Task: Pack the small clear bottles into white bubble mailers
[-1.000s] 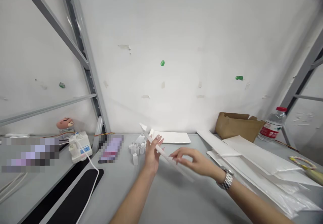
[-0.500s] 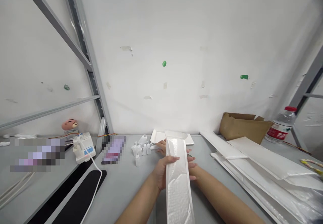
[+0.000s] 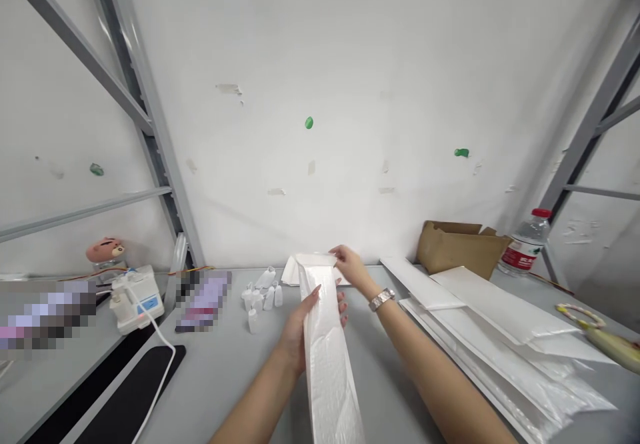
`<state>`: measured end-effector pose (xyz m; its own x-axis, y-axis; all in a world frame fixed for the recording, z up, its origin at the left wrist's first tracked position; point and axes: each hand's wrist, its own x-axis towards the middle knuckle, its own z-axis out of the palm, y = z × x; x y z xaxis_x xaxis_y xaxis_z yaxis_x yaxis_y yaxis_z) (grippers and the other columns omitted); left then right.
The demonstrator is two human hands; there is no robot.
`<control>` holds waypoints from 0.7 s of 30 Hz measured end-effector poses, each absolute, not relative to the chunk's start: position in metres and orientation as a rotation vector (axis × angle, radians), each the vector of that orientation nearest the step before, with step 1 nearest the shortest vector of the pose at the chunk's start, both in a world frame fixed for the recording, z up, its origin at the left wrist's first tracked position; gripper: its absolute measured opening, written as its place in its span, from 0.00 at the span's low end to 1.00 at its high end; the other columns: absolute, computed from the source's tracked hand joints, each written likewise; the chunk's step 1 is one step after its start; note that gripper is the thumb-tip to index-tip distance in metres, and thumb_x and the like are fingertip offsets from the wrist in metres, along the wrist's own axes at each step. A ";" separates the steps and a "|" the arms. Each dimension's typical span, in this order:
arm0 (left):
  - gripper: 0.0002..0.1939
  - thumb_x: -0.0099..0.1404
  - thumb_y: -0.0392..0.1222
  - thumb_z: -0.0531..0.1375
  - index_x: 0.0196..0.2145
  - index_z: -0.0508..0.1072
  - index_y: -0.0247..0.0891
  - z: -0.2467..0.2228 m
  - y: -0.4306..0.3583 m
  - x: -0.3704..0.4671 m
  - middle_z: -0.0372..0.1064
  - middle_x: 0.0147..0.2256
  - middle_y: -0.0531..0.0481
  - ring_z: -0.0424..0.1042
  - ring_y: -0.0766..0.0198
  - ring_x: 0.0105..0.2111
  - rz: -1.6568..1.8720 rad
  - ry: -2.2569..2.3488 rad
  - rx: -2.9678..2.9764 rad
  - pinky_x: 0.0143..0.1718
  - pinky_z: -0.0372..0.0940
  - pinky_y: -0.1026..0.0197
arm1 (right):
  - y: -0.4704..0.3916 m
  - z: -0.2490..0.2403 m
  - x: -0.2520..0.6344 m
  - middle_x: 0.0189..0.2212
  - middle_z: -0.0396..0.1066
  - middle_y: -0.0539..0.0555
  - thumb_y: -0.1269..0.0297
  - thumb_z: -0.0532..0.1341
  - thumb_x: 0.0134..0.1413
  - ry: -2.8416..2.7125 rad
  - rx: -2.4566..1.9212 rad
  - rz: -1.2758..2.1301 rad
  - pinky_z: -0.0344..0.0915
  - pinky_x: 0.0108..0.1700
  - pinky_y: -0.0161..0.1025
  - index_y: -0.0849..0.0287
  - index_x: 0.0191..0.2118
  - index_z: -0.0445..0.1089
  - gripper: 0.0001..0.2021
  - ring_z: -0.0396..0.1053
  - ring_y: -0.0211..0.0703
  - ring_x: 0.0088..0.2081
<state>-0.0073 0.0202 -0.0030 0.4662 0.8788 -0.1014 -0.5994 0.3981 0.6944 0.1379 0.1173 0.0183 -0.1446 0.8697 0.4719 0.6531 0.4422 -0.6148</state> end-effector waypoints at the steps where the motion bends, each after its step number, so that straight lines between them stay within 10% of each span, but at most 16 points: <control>1: 0.25 0.57 0.50 0.58 0.50 0.67 0.37 -0.004 0.021 -0.006 0.70 0.40 0.44 0.71 0.62 0.36 0.992 0.512 0.621 0.41 0.65 0.59 | 0.122 0.026 0.146 0.24 0.70 0.53 0.57 0.49 0.55 -1.808 -1.268 0.392 0.66 0.32 0.38 0.61 0.38 0.69 0.16 0.68 0.38 0.27; 8: 0.25 0.57 0.50 0.58 0.50 0.66 0.36 -0.008 0.021 -0.002 0.68 0.43 0.41 0.70 0.60 0.38 0.866 0.560 0.610 0.41 0.65 0.58 | 0.101 0.071 0.197 0.27 0.68 0.51 0.57 0.61 0.44 -1.457 -0.857 1.001 0.59 0.30 0.33 0.62 0.31 0.72 0.12 0.58 0.30 0.24; 21: 0.31 0.59 0.51 0.55 0.58 0.54 0.40 -0.010 0.023 -0.006 0.68 0.44 0.39 0.70 0.55 0.38 0.713 0.488 0.519 0.44 0.60 0.48 | 0.081 0.076 0.162 0.22 0.65 0.49 0.56 0.58 0.49 -1.978 -1.169 0.816 0.59 0.29 0.35 0.60 0.34 0.70 0.12 0.63 0.36 0.26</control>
<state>-0.0061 0.0233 -0.0104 0.6575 0.7145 -0.2394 -0.4820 0.6430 0.5952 0.1618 0.0812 0.0756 -0.3576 0.9020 0.2419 0.4694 0.3975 -0.7884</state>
